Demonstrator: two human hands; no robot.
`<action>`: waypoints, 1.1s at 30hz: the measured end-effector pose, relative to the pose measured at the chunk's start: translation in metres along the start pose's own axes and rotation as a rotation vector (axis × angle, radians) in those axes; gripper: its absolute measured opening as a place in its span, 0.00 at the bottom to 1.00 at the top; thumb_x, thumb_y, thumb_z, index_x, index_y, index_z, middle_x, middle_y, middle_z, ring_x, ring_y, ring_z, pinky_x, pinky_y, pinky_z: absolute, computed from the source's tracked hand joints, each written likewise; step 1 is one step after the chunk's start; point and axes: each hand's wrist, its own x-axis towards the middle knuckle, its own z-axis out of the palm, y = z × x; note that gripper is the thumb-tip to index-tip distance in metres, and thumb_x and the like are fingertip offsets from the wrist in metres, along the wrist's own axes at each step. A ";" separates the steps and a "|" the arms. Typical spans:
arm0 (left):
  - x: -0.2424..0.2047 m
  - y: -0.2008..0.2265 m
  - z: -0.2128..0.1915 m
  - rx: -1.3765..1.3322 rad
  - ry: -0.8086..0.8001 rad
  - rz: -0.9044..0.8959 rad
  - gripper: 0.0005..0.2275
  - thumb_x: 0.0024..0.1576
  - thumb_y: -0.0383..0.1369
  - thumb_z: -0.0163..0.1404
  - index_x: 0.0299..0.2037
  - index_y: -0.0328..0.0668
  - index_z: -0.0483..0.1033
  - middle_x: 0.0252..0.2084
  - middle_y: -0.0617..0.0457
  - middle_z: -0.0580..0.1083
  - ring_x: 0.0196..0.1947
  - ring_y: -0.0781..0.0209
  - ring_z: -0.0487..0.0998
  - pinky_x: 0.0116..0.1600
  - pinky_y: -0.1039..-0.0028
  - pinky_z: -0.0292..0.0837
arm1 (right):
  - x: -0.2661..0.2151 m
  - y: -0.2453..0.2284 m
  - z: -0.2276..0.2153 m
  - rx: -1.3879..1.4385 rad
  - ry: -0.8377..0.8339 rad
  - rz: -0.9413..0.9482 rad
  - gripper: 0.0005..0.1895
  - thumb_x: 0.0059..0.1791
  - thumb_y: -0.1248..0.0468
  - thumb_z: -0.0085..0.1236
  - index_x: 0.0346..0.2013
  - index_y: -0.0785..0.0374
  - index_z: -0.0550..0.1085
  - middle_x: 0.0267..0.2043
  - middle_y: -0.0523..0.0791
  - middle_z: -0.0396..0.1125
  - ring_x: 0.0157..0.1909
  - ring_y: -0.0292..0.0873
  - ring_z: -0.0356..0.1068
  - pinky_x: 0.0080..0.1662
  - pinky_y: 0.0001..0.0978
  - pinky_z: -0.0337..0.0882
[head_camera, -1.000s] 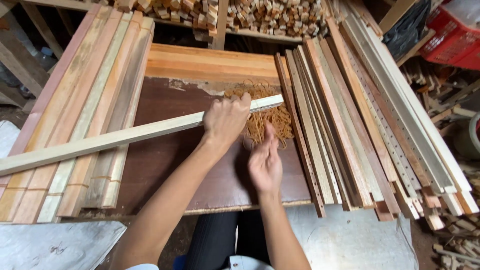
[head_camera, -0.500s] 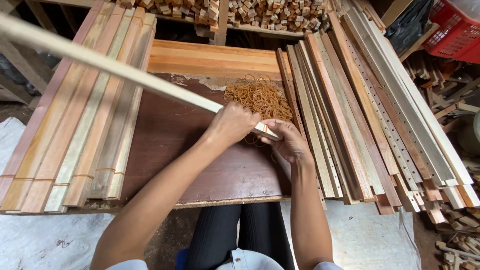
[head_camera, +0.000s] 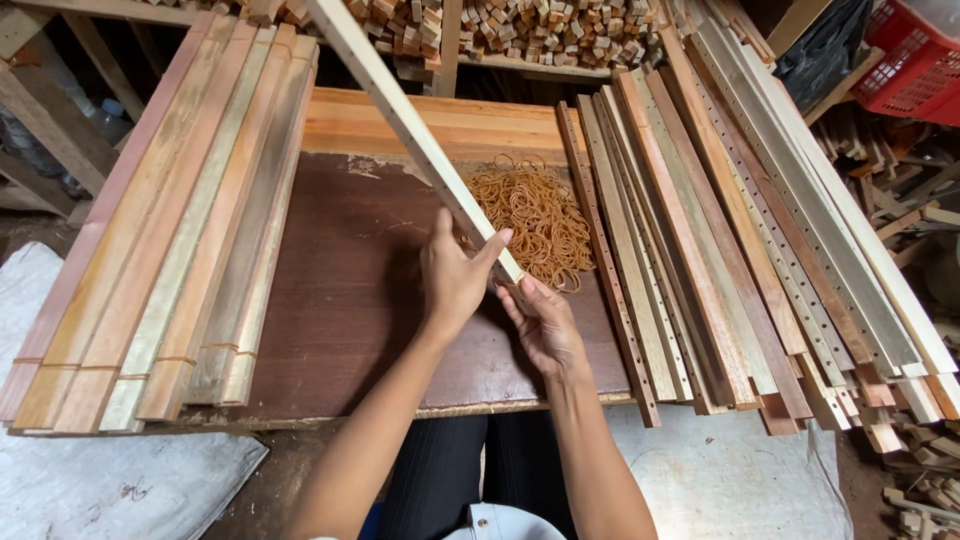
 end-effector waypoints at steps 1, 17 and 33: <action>-0.001 0.000 -0.001 0.000 0.001 -0.003 0.29 0.49 0.44 0.66 0.56 0.37 0.70 0.47 0.37 0.74 0.49 0.37 0.78 0.53 0.49 0.72 | -0.003 0.000 0.001 -0.001 0.001 0.003 0.18 0.50 0.67 0.61 0.53 0.72 0.76 0.47 0.60 0.75 0.49 0.54 0.77 0.54 0.36 0.77; 0.001 0.023 -0.017 0.176 -0.252 -0.015 0.33 0.46 0.42 0.68 0.58 0.28 0.72 0.49 0.29 0.77 0.53 0.30 0.77 0.54 0.48 0.74 | -0.046 -0.044 0.050 -0.612 -0.304 0.062 0.13 0.52 0.60 0.59 0.43 0.68 0.80 0.32 0.44 0.71 0.34 0.41 0.70 0.39 0.28 0.73; -0.016 0.033 -0.112 0.066 -0.431 -0.124 0.35 0.45 0.27 0.66 0.62 0.15 0.64 0.57 0.20 0.69 0.47 0.26 0.79 0.35 0.59 0.84 | -0.048 0.013 0.084 -0.723 -0.381 -0.098 0.44 0.37 0.77 0.72 0.66 0.69 0.65 0.49 0.46 0.65 0.39 0.39 0.73 0.41 0.30 0.83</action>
